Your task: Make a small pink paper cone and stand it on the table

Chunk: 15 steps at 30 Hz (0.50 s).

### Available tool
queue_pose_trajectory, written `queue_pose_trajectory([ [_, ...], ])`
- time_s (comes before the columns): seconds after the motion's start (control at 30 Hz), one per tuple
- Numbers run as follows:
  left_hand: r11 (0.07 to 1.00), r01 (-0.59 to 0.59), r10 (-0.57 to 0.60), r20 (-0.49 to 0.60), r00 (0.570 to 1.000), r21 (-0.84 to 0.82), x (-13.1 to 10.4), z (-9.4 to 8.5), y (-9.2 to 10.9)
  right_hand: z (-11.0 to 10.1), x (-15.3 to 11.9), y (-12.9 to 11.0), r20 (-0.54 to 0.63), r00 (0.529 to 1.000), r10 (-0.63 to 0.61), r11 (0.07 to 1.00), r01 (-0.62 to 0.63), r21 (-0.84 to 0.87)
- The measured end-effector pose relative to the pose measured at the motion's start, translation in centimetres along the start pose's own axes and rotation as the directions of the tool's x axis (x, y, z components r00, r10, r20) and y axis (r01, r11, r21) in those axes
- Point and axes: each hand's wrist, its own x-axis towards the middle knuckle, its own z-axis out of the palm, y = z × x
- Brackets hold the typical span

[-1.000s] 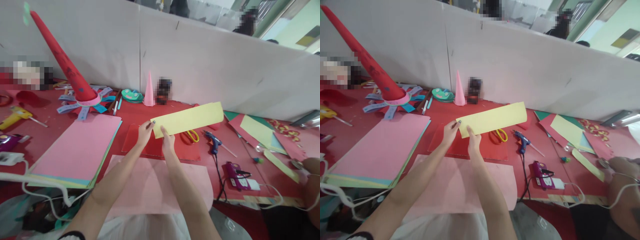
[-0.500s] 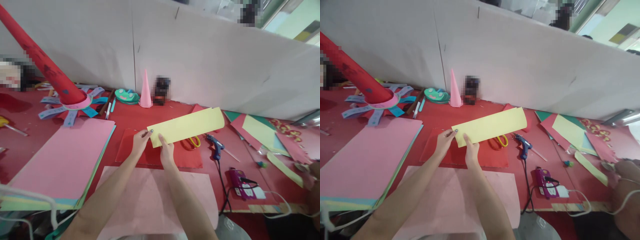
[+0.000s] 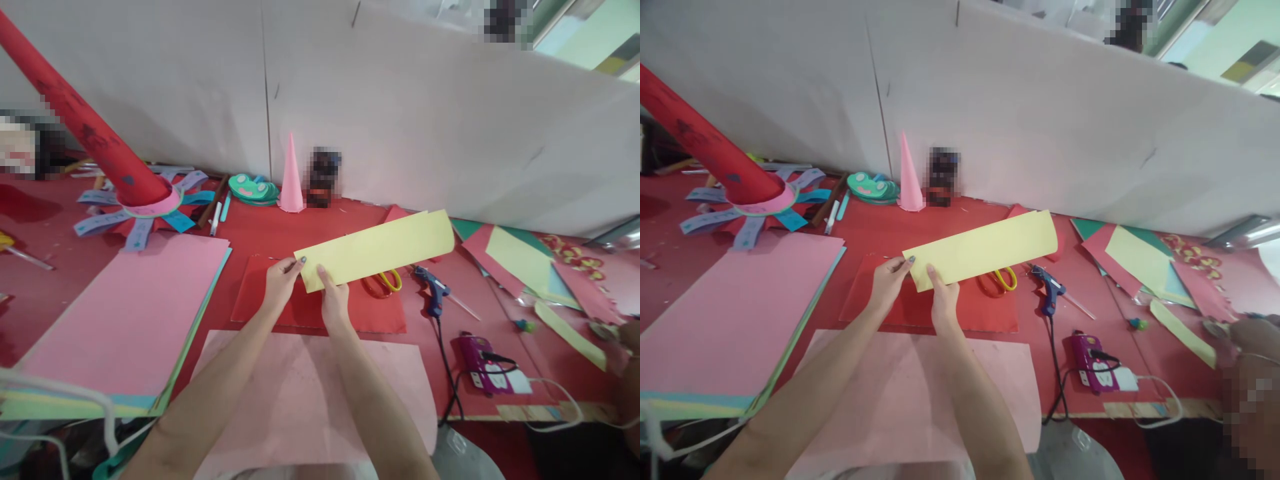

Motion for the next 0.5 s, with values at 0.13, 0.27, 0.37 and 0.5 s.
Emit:
queue_pose_trajectory([
  [0.13, 1.000, -0.006, 0.006, 0.000, 1.000, 0.008, 0.04, 0.01, 0.12, -0.04, 0.31, 0.31, -0.006, 1.000, 0.003, 1.000, -0.003, -0.008],
  [0.27, 1.000, -0.009, 0.009, 0.001, 1.000, 0.001, 0.12, 0.09, 0.27, -0.08, 0.63, 0.51, -0.005, 1.000, 0.009, 1.000, -0.009, 0.005],
  [0.37, 1.000, -0.017, 0.017, -0.001, 1.000, 0.009, 0.13, 0.10, 0.23, -0.14, 0.74, 0.59, 0.004, 1.000, 0.021, 0.999, -0.021, 0.036],
  [0.5, 0.997, -0.052, 0.051, 0.019, 0.999, 0.048, 0.11, -0.01, -0.09, -0.14, 0.71, 0.58, -0.014, 1.000, 0.024, 0.996, -0.022, 0.083],
])
